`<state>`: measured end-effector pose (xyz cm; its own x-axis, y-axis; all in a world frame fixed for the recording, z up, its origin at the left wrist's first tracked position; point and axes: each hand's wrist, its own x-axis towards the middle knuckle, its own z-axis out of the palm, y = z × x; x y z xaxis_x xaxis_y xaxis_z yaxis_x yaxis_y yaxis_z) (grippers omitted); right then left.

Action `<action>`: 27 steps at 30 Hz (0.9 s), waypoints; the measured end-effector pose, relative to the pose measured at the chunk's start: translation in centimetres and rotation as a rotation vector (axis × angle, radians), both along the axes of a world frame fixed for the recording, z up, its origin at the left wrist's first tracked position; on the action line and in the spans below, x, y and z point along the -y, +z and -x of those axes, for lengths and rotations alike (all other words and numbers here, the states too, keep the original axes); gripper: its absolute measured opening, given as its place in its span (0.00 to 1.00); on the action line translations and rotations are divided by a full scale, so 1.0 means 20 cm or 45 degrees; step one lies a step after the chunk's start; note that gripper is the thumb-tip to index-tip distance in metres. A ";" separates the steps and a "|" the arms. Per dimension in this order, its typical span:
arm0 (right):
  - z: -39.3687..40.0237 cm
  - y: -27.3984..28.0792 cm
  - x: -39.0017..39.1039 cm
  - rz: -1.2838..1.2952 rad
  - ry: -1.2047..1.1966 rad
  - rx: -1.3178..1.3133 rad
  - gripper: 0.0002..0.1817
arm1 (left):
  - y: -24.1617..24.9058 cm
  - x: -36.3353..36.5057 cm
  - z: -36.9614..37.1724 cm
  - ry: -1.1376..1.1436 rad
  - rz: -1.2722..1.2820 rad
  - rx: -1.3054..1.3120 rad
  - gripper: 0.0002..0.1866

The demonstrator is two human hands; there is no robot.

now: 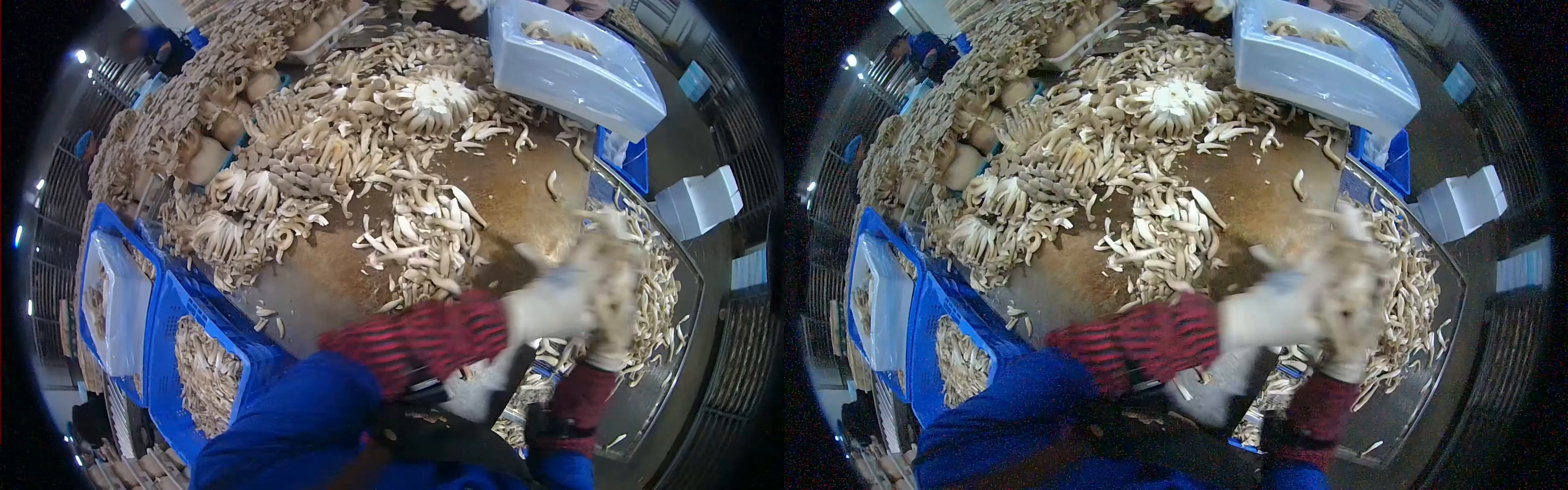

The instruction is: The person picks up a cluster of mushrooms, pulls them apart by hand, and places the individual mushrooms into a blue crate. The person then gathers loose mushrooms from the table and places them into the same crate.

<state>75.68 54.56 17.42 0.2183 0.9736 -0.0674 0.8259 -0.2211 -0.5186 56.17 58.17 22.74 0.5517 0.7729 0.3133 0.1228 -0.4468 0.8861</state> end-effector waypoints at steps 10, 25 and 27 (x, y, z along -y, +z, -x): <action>-0.38 -0.10 -0.23 -0.672 -0.239 0.326 0.22 | -0.02 -0.40 0.78 0.653 0.094 -0.289 0.28; 1.61 -0.76 -1.84 -0.337 1.007 0.146 0.23 | -0.41 -1.36 1.58 1.173 0.472 -0.623 0.41; 1.64 -0.68 -1.89 -0.233 1.117 0.030 0.21 | -0.43 -1.38 1.56 1.194 0.400 -0.853 0.38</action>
